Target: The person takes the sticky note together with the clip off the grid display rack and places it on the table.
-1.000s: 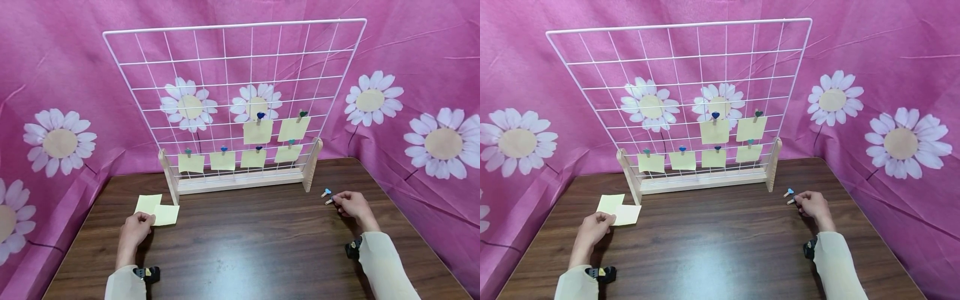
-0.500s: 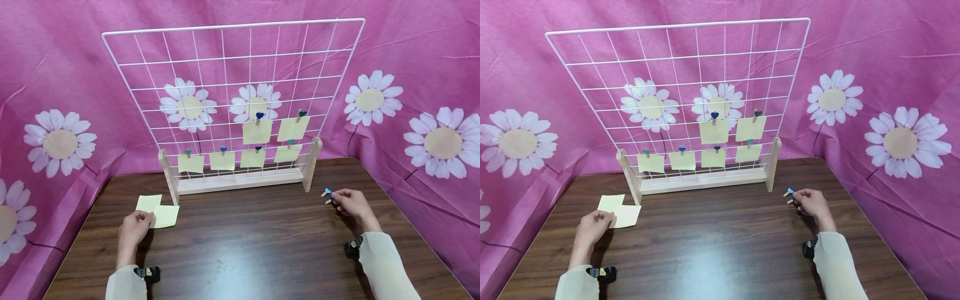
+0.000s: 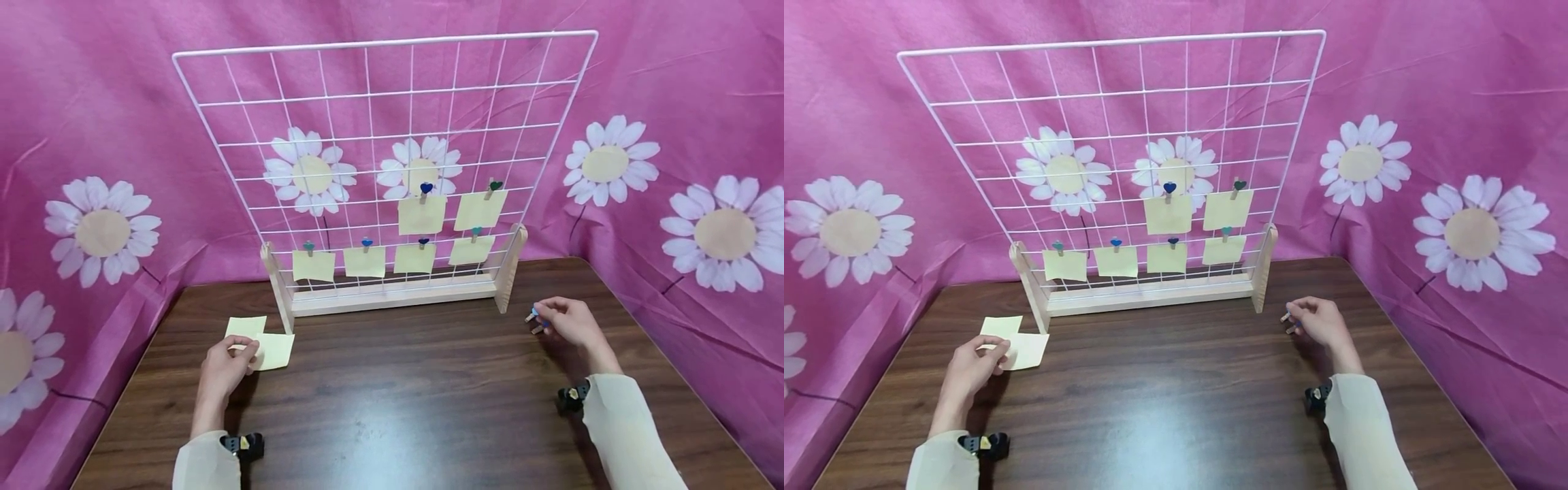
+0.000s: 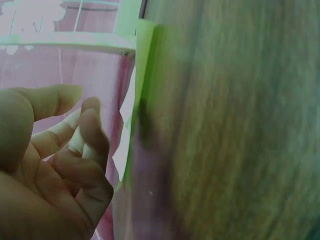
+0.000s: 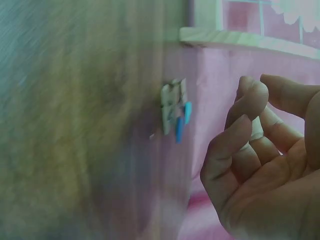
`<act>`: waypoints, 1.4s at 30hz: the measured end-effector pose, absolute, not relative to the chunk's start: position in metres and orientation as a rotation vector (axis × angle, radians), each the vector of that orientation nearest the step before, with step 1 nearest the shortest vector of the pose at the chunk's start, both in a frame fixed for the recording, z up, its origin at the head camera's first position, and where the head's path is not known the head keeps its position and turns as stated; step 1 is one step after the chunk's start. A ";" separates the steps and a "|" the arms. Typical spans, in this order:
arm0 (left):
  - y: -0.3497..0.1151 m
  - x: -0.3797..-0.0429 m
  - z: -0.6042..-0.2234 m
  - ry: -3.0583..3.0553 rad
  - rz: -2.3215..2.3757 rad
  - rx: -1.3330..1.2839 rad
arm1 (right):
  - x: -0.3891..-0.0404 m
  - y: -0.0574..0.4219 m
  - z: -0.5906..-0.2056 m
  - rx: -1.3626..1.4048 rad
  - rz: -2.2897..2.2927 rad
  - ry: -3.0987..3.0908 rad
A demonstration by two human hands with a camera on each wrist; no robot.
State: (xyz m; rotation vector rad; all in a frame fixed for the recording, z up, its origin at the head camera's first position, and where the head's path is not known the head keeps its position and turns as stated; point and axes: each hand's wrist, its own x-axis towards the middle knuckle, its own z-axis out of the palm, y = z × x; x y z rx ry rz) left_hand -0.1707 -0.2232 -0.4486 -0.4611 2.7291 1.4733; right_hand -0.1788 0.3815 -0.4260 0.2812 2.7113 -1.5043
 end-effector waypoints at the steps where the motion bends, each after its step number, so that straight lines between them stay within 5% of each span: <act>1: -0.221 -0.171 -0.447 2.734 1.475 -0.440 | -0.179 0.380 -0.425 0.262 -1.519 2.707; 42: -0.163 -0.184 -0.428 2.701 1.771 -0.125 | -0.187 0.338 -0.380 -0.018 -1.692 2.831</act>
